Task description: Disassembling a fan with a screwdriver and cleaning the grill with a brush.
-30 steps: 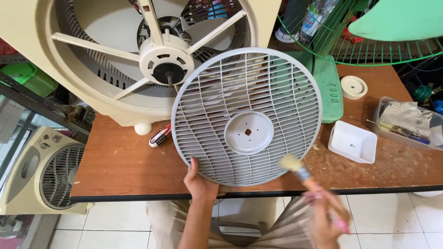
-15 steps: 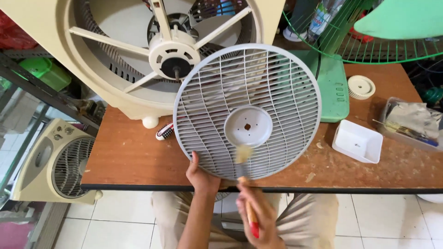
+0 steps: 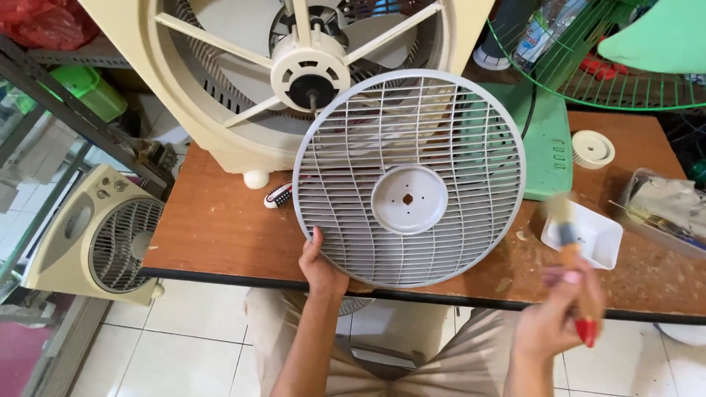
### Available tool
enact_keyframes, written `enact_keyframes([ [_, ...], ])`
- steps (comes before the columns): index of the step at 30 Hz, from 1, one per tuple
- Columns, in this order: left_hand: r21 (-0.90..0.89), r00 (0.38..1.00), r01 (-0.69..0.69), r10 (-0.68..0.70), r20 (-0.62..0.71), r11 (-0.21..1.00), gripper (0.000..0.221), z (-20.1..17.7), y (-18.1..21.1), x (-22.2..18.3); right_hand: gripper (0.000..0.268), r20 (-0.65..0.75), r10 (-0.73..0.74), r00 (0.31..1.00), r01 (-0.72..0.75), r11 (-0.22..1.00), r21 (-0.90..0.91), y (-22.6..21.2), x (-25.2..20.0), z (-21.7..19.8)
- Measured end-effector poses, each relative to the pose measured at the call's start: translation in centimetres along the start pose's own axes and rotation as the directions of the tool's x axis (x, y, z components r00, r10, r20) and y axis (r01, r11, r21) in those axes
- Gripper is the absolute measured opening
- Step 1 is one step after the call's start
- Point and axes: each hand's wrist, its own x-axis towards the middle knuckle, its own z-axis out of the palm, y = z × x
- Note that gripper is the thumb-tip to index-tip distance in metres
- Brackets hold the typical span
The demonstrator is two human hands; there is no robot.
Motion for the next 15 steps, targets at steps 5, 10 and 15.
enact_keyframes([
  [5,0.024,0.985,0.061,-0.056,-0.162,0.998,0.051,1.6,0.6,-0.7,0.019,-0.009,-0.196,0.981,0.196,0.981,-0.001,3.2,-1.7,0.9],
  [10,0.008,0.993,0.044,-0.042,-0.114,0.999,0.052,1.1,0.4,-0.5,0.029,0.501,-0.005,0.865,-0.162,0.944,0.289,-7.8,-5.0,4.6],
  [15,0.003,0.992,0.056,-0.055,-0.114,0.998,0.05,1.6,0.8,-0.8,0.029,0.527,0.042,0.849,-0.305,0.853,0.423,-4.2,-4.5,3.9],
])
